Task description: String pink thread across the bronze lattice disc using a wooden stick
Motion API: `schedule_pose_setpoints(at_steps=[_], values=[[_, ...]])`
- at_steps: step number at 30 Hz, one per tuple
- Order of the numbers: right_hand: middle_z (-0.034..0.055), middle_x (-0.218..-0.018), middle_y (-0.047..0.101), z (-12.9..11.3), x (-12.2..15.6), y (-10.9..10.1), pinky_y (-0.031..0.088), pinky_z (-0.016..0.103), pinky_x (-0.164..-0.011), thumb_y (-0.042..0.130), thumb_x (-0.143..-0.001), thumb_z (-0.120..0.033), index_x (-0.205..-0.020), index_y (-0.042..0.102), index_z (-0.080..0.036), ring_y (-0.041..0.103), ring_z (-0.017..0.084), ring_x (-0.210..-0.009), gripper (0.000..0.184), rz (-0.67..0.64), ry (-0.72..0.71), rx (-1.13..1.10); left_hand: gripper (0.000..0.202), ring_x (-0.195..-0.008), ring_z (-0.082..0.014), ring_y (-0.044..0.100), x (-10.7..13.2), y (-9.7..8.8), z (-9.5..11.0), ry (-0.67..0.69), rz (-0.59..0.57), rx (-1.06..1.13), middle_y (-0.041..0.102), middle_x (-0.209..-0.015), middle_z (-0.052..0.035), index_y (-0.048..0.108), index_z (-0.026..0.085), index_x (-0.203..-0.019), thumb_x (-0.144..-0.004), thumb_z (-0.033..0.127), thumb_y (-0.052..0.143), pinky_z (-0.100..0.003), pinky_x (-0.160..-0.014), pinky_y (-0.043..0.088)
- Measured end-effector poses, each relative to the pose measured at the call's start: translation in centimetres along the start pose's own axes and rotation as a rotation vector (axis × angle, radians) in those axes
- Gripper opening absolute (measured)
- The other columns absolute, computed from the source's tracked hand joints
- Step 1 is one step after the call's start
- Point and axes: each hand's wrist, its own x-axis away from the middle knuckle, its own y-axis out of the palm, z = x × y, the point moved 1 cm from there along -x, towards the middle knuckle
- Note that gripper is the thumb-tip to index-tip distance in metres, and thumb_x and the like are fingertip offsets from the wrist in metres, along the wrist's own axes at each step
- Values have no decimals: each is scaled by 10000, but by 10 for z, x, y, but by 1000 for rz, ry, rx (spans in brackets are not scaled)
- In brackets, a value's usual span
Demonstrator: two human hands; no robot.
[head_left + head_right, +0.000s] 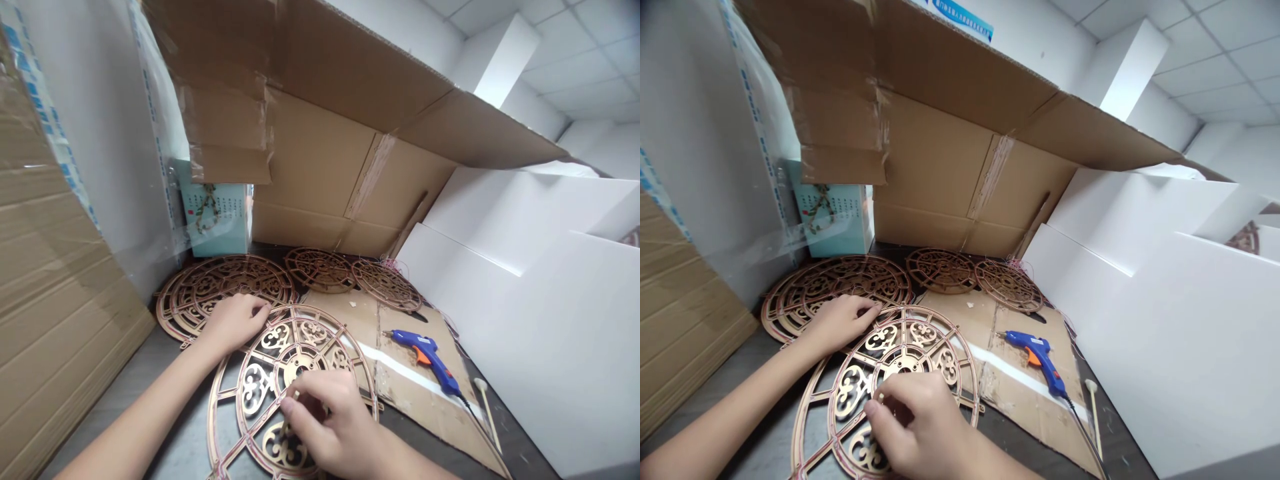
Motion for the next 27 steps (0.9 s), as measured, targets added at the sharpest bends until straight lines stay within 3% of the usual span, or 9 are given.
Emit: schedule_pose_setpoints(at_steps=[7, 16, 27], values=[[-22, -629, 491, -1, 1, -2, 329, 241, -581, 527, -938, -265, -740, 539, -189, 440, 104, -571, 212, -25, 22, -12, 455, -844, -264, 704, 0, -2, 2, 3, -6, -6, 783, -891, -63, 741, 263, -787, -939, 458, 360, -320, -623, 341], [-52, -557, 401, -2, -2, 0, 265, 217, -514, 571, -888, -219, -642, 415, -194, 375, 76, -502, 292, 87, 40, -8, 464, -846, -275, 702, 1, -1, 1, 7, -4, -10, 781, -888, -68, 742, 263, -783, -942, 461, 354, -327, -630, 347], [-83, -499, 300, 2, -3, 2, 212, 187, -472, 618, -795, -122, -585, 306, -185, 291, 40, -444, 382, 197, -57, 58, 475, -783, -252, 687, 1, -2, 2, 6, 2, -16, 765, -818, -66, 702, 247, -716, -945, 467, 350, -313, -595, 295]])
